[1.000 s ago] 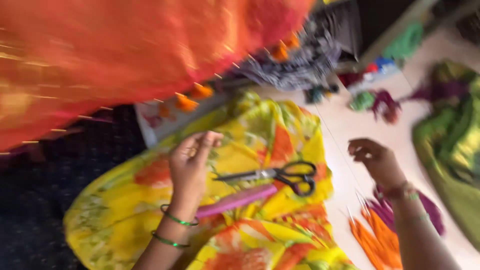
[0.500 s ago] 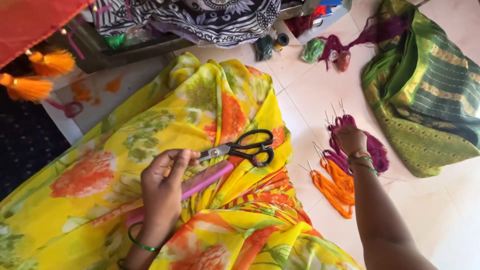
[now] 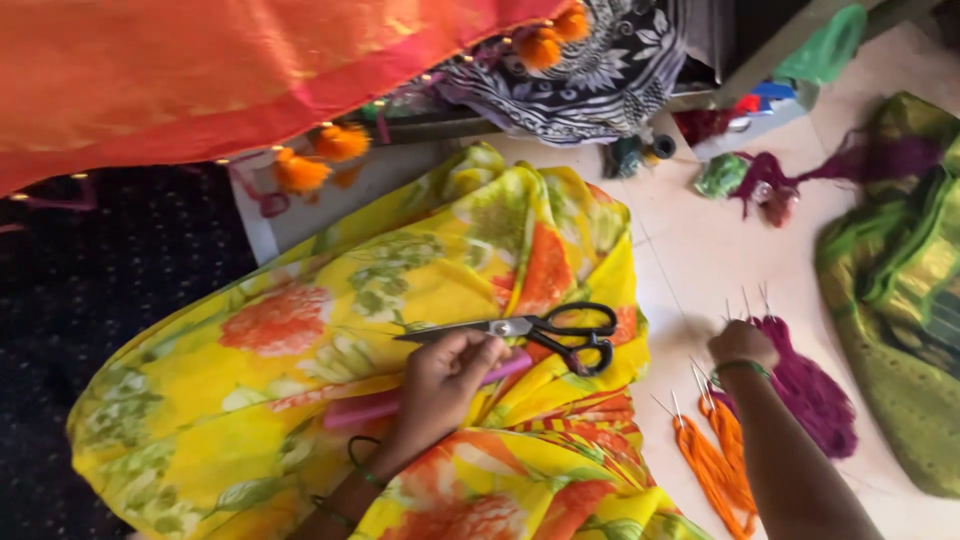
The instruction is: Tying, combing, and trimming decorative tassels on the border of a sari fabric.
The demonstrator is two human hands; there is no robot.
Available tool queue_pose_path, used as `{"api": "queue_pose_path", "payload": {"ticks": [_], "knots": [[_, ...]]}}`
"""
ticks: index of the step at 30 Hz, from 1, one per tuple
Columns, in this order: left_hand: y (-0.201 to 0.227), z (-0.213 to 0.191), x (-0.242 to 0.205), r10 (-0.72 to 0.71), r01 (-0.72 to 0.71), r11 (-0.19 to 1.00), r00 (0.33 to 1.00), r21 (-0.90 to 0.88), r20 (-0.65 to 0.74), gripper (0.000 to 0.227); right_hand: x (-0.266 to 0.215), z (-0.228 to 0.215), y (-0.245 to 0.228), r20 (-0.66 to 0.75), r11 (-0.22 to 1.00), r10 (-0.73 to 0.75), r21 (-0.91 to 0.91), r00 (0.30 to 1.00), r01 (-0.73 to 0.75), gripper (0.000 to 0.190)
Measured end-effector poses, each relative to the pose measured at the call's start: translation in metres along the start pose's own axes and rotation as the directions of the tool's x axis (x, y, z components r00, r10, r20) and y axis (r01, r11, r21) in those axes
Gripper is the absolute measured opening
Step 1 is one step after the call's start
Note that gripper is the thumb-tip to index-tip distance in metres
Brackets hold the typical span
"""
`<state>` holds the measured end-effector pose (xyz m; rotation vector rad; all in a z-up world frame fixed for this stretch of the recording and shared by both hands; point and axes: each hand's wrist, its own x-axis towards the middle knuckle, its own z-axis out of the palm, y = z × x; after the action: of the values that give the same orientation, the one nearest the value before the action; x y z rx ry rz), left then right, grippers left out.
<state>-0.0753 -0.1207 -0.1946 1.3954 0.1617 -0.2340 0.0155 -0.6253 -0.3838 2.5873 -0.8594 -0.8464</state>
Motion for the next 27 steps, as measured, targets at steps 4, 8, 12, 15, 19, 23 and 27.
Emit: {"api": "queue_pose_path", "payload": {"ticks": [4,8,12,15,19,23,27], "knots": [[-0.006,-0.001,0.003,-0.067,0.061,0.992,0.997,0.114,0.047,0.02,-0.053,-0.063,0.031,-0.163,0.988,0.015,0.155,0.986,0.011,0.036],[-0.002,-0.003,0.008,0.024,-0.02,0.999,0.995,-0.037,0.094,0.02,-0.119,-0.128,0.072,-0.572,0.861,0.208,0.492,0.793,0.128,0.018],[0.003,-0.006,0.01,-0.017,0.017,1.0,0.999,0.005,0.031,0.022,-0.199,-0.197,0.064,-0.88,0.484,0.063,0.439,0.47,0.757,0.006],[0.02,-0.007,0.006,0.208,-0.217,0.955,0.976,0.203,0.064,0.023,-0.282,-0.242,0.003,-0.942,0.432,-0.245,0.106,0.23,0.895,0.013],[0.105,-0.008,-0.016,0.666,-0.685,0.527,0.701,0.504,0.256,0.059,-0.378,-0.265,-0.083,-0.892,-0.103,-0.448,-0.011,-0.057,0.995,0.035],[0.091,-0.029,-0.029,0.624,-0.671,0.531,0.723,0.518,0.297,0.027,-0.403,-0.257,-0.108,-0.866,-0.5,-0.494,0.213,-0.074,0.839,0.023],[0.078,-0.053,-0.035,0.611,-0.601,0.48,0.752,0.639,0.248,0.007,-0.367,-0.275,-0.092,-0.876,-0.852,-0.389,0.46,0.285,0.251,0.021]]}}
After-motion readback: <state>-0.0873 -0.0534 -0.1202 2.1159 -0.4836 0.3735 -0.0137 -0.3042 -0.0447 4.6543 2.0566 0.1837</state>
